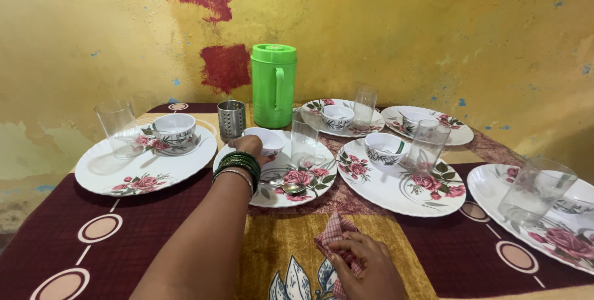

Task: The person wipes the inside and outside of several bowls, cups, and glasses with a cloth.

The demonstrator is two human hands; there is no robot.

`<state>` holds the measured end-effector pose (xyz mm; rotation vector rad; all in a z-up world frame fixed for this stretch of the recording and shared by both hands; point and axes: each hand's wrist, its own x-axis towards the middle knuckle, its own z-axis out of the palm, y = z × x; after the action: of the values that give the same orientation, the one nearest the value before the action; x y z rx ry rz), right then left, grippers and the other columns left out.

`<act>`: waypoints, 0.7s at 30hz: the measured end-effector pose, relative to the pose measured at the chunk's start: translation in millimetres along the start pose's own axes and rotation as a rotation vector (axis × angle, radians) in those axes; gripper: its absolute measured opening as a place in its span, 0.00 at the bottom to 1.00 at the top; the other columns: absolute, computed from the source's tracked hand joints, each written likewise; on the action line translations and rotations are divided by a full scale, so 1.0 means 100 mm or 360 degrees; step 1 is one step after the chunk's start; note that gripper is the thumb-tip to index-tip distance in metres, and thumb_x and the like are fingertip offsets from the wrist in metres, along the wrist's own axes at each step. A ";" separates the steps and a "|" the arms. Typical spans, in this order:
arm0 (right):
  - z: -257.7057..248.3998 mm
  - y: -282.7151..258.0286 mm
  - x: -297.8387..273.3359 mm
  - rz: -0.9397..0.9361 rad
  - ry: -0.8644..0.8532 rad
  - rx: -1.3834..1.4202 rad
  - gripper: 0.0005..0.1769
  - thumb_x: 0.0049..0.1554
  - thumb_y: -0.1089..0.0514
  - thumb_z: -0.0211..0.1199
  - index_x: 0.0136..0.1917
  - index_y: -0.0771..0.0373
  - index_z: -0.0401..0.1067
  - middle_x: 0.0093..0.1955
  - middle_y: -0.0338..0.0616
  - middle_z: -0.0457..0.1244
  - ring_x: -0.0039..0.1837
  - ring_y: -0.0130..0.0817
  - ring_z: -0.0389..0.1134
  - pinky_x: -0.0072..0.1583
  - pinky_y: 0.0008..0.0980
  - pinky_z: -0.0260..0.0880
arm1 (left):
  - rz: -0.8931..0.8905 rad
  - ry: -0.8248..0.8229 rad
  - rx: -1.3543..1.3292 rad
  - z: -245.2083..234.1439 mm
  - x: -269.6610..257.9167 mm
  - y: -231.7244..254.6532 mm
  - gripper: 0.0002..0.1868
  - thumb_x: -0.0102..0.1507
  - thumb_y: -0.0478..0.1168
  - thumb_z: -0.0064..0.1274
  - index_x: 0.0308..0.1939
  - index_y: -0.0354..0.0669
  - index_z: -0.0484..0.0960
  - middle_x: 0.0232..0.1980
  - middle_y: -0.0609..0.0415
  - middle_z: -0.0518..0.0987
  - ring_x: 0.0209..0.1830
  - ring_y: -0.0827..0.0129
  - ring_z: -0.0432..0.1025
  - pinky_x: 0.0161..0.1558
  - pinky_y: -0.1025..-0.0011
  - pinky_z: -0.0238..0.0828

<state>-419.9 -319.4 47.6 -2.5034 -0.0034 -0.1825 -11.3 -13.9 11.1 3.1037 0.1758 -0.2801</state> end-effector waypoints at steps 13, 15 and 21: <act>0.04 0.05 0.04 0.0016 -0.0062 -0.0008 0.19 0.51 0.42 0.68 0.57 0.37 0.82 0.72 0.35 0.61 0.79 0.39 0.53 0.79 0.53 0.46 | -0.0053 0.0174 -0.0753 0.27 0.41 0.04 0.43 0.57 0.64 0.65 0.70 0.49 0.71 0.68 0.60 0.77 0.71 0.72 0.66 0.72 0.77 0.56; 0.03 0.04 0.03 0.0034 -0.0061 -0.0020 0.18 0.51 0.43 0.68 0.57 0.36 0.82 0.71 0.32 0.62 0.78 0.39 0.53 0.79 0.52 0.46 | -0.0020 0.0249 -0.0643 0.29 0.23 0.06 0.42 0.57 0.60 0.66 0.69 0.45 0.71 0.67 0.56 0.77 0.70 0.69 0.68 0.70 0.75 0.60; 0.03 -0.01 0.00 0.0009 0.0055 0.0021 0.16 0.52 0.42 0.70 0.54 0.37 0.83 0.69 0.29 0.64 0.77 0.33 0.56 0.78 0.46 0.52 | -0.0269 0.0608 -0.1100 -0.35 -1.20 0.20 0.39 0.58 0.49 0.68 0.66 0.35 0.70 0.65 0.43 0.76 0.65 0.56 0.72 0.65 0.67 0.69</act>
<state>-419.7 -317.2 45.6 -2.4863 0.0164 -0.2224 -119.7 -46.1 66.8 2.4191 0.4339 0.3156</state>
